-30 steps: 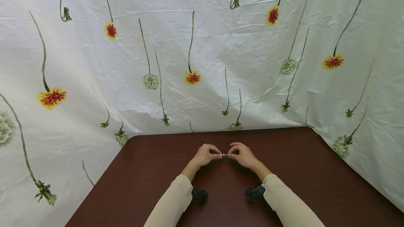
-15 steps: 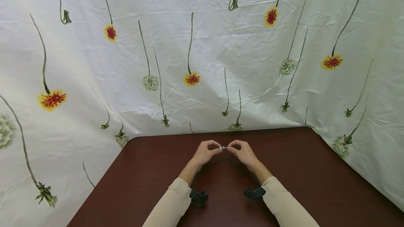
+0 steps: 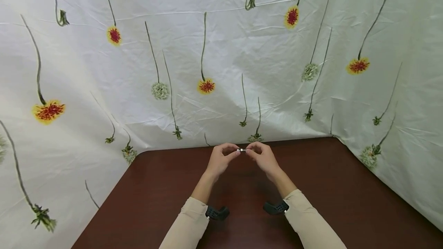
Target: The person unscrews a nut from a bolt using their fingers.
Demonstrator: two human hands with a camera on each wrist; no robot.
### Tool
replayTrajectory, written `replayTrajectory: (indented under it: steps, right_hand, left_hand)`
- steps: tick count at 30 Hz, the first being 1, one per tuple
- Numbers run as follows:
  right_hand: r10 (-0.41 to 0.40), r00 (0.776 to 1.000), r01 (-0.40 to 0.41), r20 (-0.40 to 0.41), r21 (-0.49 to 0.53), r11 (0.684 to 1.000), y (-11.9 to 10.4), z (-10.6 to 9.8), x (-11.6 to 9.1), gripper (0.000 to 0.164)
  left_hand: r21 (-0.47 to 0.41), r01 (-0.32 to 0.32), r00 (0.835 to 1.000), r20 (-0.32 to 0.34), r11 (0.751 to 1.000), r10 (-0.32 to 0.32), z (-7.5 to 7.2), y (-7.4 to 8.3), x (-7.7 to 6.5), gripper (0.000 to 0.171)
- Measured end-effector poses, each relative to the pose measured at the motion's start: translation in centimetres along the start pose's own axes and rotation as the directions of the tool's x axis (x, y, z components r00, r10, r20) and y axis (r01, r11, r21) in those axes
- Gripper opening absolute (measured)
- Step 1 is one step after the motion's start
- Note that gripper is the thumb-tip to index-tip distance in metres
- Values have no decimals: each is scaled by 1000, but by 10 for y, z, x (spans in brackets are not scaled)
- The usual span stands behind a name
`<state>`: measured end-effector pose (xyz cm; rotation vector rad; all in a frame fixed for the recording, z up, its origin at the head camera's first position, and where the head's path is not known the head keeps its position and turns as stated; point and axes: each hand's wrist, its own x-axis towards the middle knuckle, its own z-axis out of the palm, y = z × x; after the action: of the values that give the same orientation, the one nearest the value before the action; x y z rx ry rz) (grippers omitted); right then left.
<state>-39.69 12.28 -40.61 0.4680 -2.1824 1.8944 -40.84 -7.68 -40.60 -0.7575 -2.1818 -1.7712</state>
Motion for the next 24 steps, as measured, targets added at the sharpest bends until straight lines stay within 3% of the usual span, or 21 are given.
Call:
replayTrajectory:
  steps: [5,11,19,24]
  right_hand:
    - [-50,999,50,15,7,999,-12,1,1,16]
    - [-80,995,83,61,-38,996,-18,5,-1,20]
    - [-94,994,97,52,-52,994,-22,6,-4,17]
    - [-166,984,171,65,-83,982,-22,3,-4,19]
  left_hand:
    - [20,-49,999,16,999,48,-5,11,2,13]
    - [28,-59,998,26,998,59,-8,18,0,12]
    - [38,-80,996,49,996,78,-10,18,0,14]
    - [32,-79,995,56,996,78,-12,16,1,14]
